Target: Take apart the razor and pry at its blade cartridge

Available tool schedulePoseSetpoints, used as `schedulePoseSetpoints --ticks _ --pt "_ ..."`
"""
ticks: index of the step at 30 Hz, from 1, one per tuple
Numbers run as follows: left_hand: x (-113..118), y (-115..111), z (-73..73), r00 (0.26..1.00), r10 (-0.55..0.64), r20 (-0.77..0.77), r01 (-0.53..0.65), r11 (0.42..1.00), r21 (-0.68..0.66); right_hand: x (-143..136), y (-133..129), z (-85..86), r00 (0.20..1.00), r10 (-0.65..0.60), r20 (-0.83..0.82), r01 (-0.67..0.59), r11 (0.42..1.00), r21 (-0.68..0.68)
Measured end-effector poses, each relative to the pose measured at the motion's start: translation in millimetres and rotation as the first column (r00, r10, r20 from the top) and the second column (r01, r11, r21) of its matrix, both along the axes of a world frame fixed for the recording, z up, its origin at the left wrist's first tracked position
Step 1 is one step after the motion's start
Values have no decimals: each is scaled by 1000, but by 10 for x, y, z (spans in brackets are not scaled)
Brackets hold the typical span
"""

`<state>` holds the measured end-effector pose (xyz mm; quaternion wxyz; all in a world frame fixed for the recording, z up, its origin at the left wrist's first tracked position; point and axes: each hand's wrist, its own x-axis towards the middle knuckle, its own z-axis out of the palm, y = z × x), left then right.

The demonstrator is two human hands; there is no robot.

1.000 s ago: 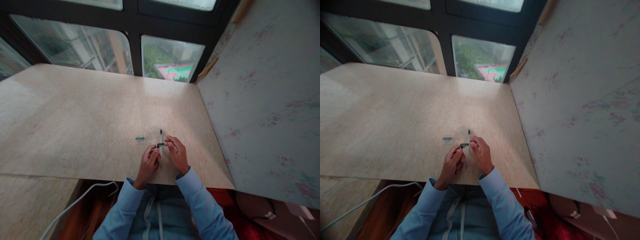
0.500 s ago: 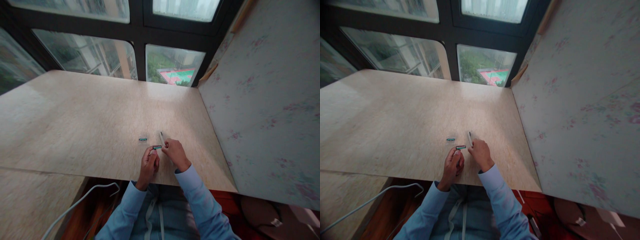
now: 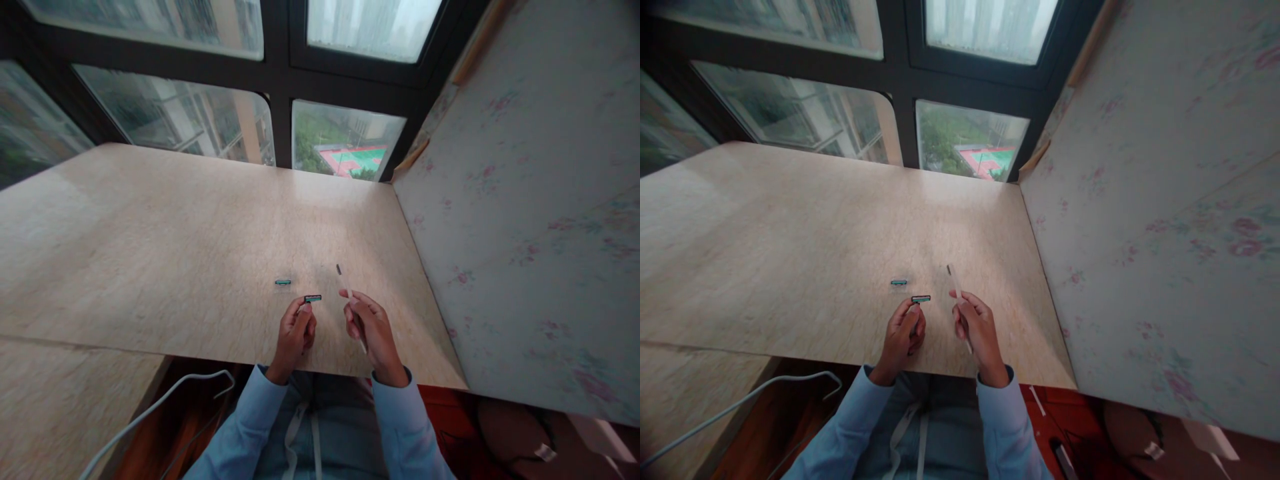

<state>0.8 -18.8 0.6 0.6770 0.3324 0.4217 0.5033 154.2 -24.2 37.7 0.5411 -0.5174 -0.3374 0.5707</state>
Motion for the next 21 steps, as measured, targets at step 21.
schedulePoseSetpoints --ticks 21 --pt "-10 15 33 989 -67 -133 72 997 32 -89 -56 -128 674 -100 732 -79 975 206"
